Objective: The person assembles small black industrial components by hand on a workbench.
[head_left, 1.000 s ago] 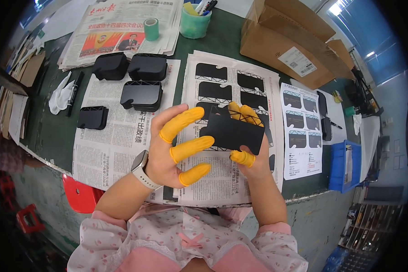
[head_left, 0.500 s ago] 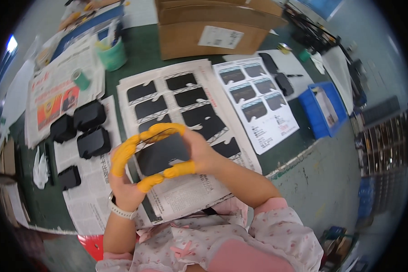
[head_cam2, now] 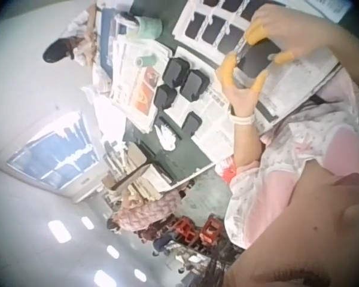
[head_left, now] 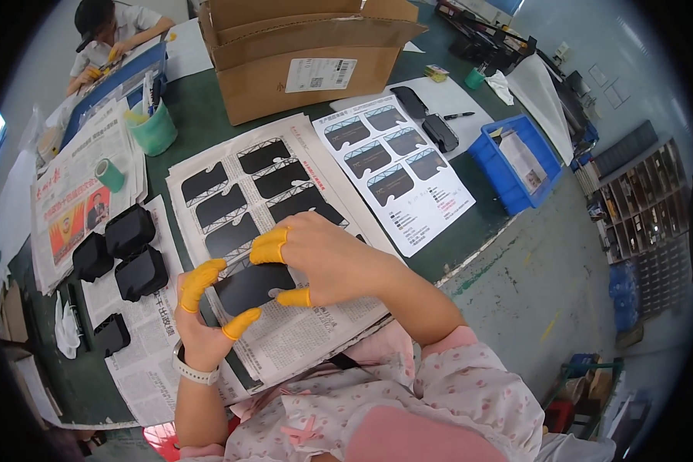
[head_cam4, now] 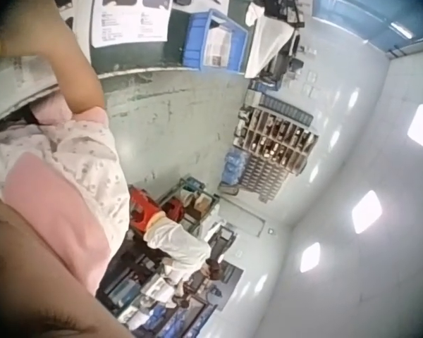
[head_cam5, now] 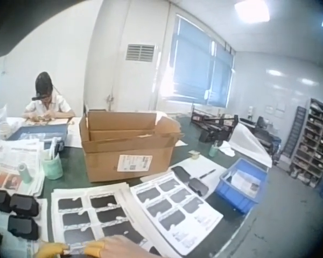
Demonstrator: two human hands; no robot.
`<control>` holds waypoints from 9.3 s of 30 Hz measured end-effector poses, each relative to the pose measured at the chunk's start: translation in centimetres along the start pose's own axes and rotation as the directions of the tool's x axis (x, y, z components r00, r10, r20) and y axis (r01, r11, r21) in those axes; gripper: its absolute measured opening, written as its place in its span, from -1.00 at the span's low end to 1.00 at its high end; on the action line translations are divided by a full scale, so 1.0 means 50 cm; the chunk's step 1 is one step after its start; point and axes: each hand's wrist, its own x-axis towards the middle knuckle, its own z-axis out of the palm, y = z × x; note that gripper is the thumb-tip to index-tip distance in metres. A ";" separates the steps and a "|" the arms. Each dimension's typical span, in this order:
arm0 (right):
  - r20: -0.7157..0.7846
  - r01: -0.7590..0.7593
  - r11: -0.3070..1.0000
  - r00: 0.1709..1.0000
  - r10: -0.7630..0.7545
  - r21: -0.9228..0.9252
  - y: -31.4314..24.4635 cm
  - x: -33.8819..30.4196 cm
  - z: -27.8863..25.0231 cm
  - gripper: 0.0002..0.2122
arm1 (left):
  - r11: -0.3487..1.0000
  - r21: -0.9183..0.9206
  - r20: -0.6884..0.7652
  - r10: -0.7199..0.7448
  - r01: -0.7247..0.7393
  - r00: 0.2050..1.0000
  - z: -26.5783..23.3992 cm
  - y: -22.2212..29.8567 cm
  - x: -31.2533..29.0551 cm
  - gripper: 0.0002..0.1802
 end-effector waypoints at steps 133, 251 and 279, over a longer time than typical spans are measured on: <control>-0.005 -0.178 0.925 0.982 0.187 -0.335 0.052 0.088 0.128 -0.60 | -0.705 -0.681 0.553 -0.315 0.201 0.771 -0.060 -0.050 0.019 0.15; -0.084 -0.374 0.924 0.921 0.380 0.075 -0.066 0.090 0.174 0.07 | -0.010 -0.964 0.176 -0.774 0.267 0.608 0.061 -0.010 -0.001 -0.26; -0.003 -0.039 0.907 0.999 0.042 -0.419 0.082 0.183 0.146 -0.52 | -0.655 -0.721 0.464 -0.212 0.227 0.860 -0.090 -0.059 0.003 0.14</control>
